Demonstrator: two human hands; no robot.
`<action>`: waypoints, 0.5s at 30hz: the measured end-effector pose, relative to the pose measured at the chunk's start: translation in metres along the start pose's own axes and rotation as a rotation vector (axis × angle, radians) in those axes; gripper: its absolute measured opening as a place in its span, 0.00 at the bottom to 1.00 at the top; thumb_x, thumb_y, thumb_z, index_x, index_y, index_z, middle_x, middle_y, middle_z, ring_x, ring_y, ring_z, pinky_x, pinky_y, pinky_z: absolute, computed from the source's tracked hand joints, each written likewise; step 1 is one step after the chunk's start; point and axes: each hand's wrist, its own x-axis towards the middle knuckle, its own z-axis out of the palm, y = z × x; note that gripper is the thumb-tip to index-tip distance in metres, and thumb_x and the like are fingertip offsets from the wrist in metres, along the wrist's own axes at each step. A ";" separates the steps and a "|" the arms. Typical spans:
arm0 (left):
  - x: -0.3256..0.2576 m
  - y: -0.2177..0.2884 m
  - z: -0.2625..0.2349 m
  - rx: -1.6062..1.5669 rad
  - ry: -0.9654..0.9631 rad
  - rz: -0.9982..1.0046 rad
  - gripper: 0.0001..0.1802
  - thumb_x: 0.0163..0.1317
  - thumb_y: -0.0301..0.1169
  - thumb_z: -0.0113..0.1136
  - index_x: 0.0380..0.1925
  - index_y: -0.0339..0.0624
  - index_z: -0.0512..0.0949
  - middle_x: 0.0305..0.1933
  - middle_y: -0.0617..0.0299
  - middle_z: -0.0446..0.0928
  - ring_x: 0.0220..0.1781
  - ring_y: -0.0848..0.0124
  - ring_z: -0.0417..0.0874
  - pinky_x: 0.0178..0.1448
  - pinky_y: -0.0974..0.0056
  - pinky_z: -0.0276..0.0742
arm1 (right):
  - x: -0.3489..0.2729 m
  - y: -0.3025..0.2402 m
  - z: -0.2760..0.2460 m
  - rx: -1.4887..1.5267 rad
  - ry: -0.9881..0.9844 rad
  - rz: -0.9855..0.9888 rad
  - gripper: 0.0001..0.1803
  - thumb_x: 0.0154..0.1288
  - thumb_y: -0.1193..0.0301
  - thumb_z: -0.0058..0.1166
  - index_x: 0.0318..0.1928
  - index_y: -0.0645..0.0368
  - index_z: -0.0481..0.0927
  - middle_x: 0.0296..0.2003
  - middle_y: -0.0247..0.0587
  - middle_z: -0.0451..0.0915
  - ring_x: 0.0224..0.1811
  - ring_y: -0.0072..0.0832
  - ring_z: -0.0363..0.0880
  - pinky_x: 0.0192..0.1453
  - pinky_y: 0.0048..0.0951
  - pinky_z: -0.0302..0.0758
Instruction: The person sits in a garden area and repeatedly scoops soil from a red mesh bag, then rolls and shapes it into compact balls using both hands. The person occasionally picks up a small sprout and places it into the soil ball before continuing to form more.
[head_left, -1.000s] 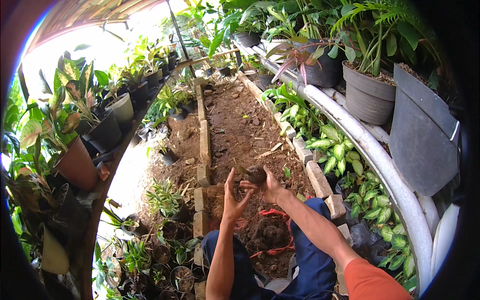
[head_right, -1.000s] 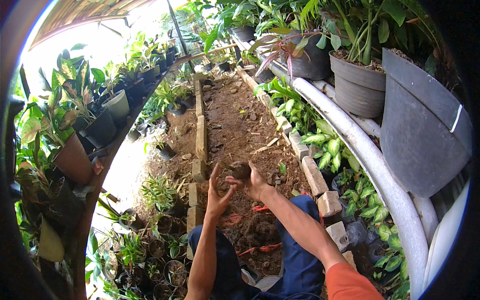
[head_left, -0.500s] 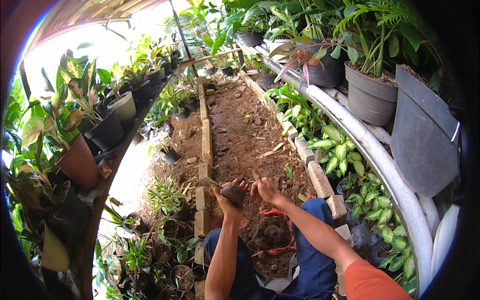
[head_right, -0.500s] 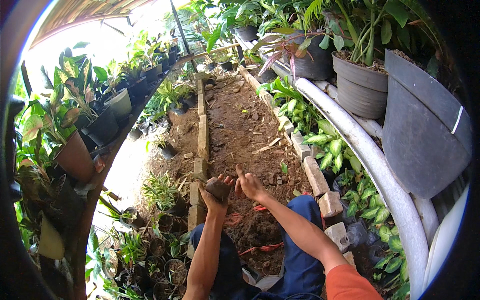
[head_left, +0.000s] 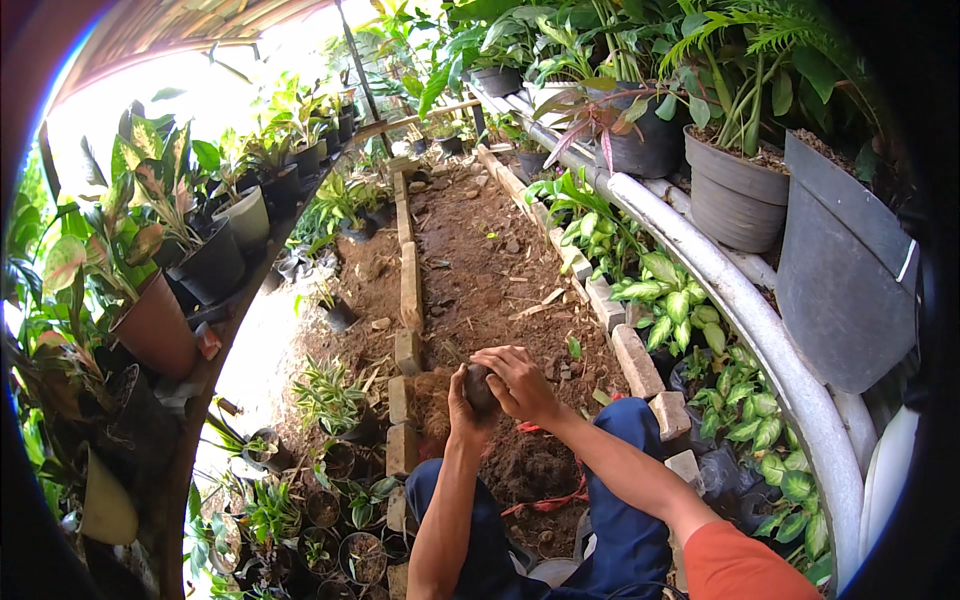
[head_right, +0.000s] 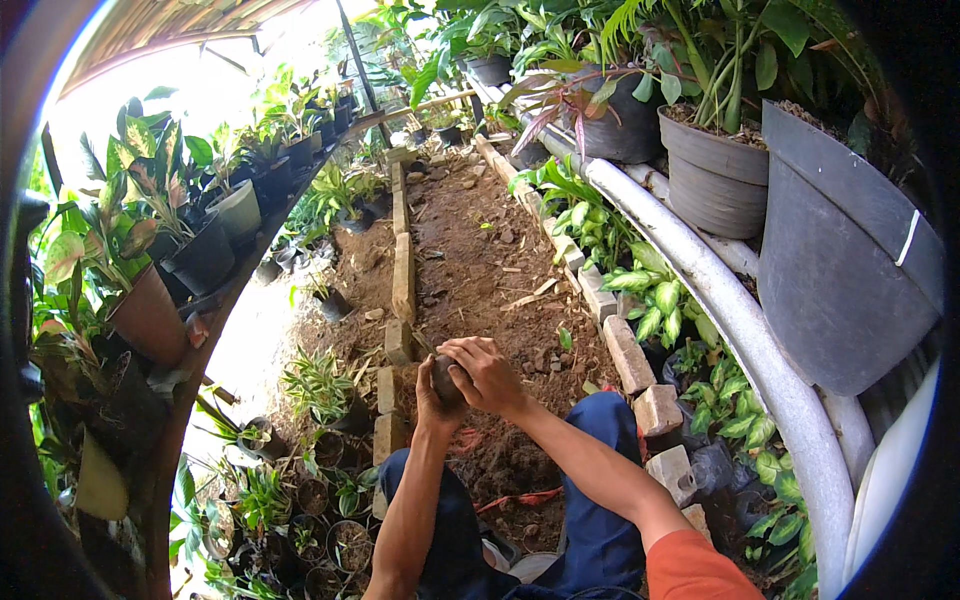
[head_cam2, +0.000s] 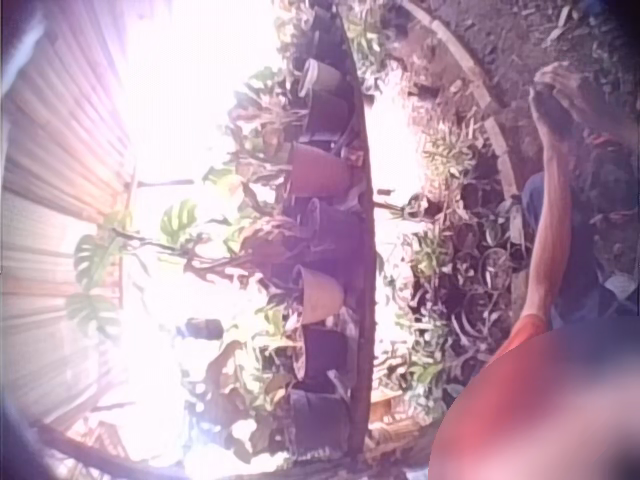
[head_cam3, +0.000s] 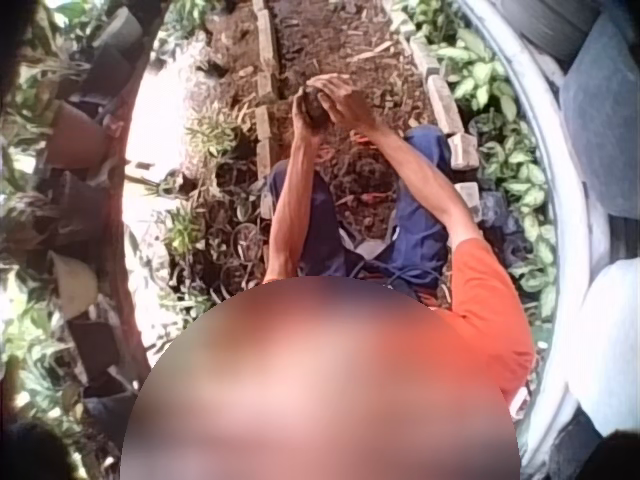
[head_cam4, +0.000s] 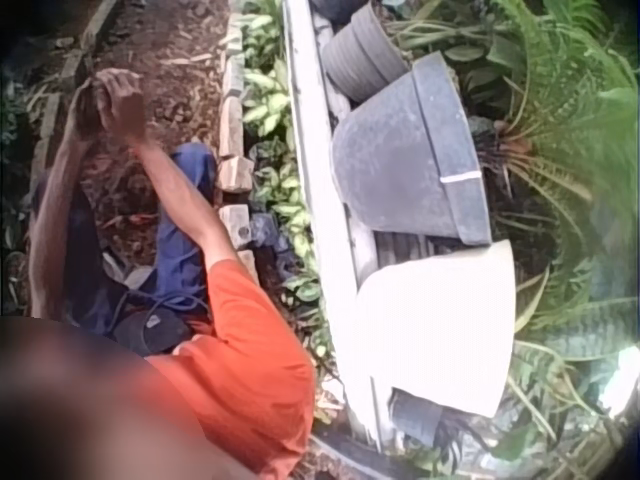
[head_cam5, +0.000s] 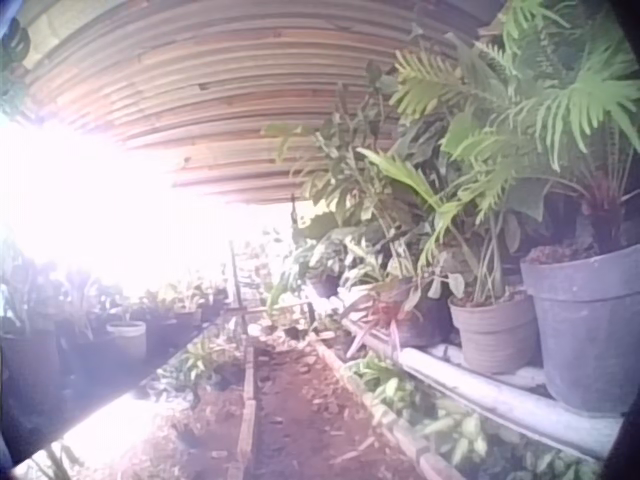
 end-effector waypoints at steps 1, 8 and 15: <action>0.000 0.000 -0.001 0.022 0.015 0.000 0.19 0.67 0.47 0.50 0.50 0.47 0.73 0.48 0.62 0.77 0.51 0.68 0.78 0.58 0.58 0.74 | 0.000 0.001 0.001 0.015 -0.002 0.018 0.18 0.69 0.64 0.42 0.52 0.61 0.75 0.49 0.48 0.77 0.55 0.43 0.73 0.62 0.43 0.65; 0.007 -0.005 -0.007 0.166 -0.085 0.070 0.25 0.70 0.53 0.42 0.52 0.46 0.71 0.50 0.60 0.75 0.55 0.66 0.76 0.62 0.59 0.71 | -0.005 0.005 0.003 -0.072 -0.031 -0.034 0.24 0.69 0.56 0.43 0.52 0.64 0.75 0.48 0.51 0.77 0.53 0.46 0.74 0.62 0.44 0.66; 0.005 -0.005 -0.012 -0.274 -0.446 -0.250 0.27 0.72 0.52 0.40 0.61 0.47 0.66 0.58 0.60 0.72 0.64 0.64 0.70 0.68 0.57 0.65 | -0.008 0.004 0.025 -0.184 0.092 0.064 0.26 0.65 0.52 0.47 0.48 0.64 0.76 0.44 0.52 0.77 0.50 0.48 0.75 0.58 0.47 0.68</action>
